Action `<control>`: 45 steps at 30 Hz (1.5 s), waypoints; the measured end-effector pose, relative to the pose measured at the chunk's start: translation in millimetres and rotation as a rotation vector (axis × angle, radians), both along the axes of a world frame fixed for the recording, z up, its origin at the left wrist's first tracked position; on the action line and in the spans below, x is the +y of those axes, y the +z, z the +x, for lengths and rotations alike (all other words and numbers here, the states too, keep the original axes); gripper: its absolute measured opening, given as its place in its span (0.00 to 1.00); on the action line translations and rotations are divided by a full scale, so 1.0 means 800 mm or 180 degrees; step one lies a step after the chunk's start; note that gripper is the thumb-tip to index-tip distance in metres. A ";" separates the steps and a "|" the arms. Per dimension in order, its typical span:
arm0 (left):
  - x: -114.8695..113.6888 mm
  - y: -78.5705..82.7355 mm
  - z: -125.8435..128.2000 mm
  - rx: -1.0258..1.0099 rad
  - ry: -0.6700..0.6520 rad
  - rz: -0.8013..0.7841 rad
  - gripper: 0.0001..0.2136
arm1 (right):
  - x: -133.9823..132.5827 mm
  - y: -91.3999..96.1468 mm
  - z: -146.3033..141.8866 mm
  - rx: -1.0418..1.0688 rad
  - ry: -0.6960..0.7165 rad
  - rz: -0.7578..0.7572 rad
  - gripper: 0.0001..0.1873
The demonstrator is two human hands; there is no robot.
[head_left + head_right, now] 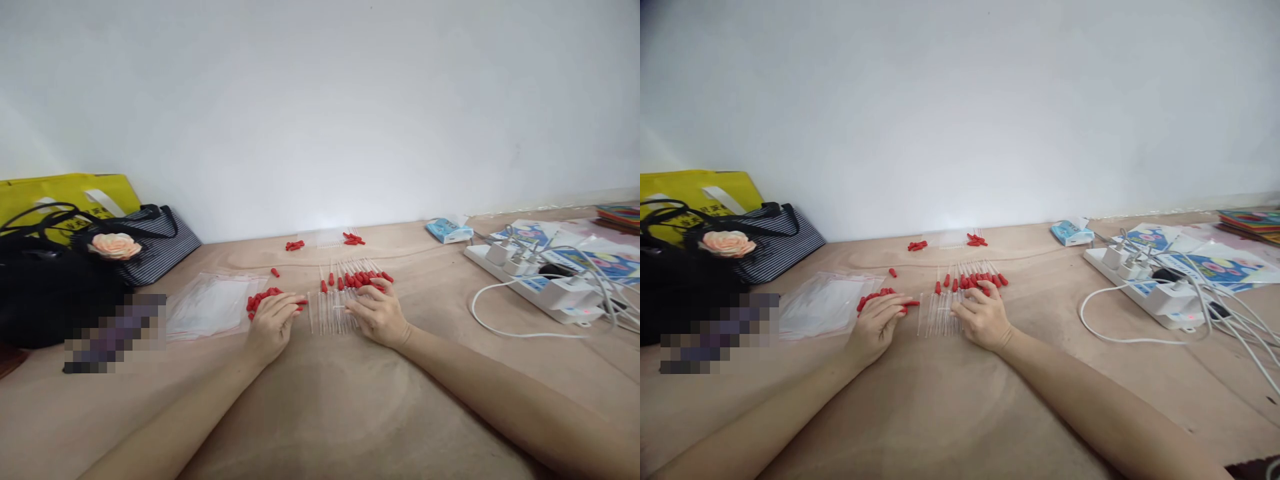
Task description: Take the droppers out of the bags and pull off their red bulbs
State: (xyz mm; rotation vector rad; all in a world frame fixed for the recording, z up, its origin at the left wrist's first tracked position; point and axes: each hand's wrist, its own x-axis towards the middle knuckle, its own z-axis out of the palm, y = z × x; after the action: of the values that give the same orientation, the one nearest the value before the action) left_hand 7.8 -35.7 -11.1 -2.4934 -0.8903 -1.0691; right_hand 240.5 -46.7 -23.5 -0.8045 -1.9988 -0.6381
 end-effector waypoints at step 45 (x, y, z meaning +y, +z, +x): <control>0.071 0.034 0.071 0.0741 0.1936 -0.1681 0.16 | -0.001 0.012 0.046 0.0505 -0.0817 -0.1300 0.14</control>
State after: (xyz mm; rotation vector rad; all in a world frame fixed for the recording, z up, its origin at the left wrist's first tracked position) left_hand 64.9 21.3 16.2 -2.3613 -1.8725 -0.3635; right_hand 277.6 -47.4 -13.9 -1.3301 -1.9195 -0.2940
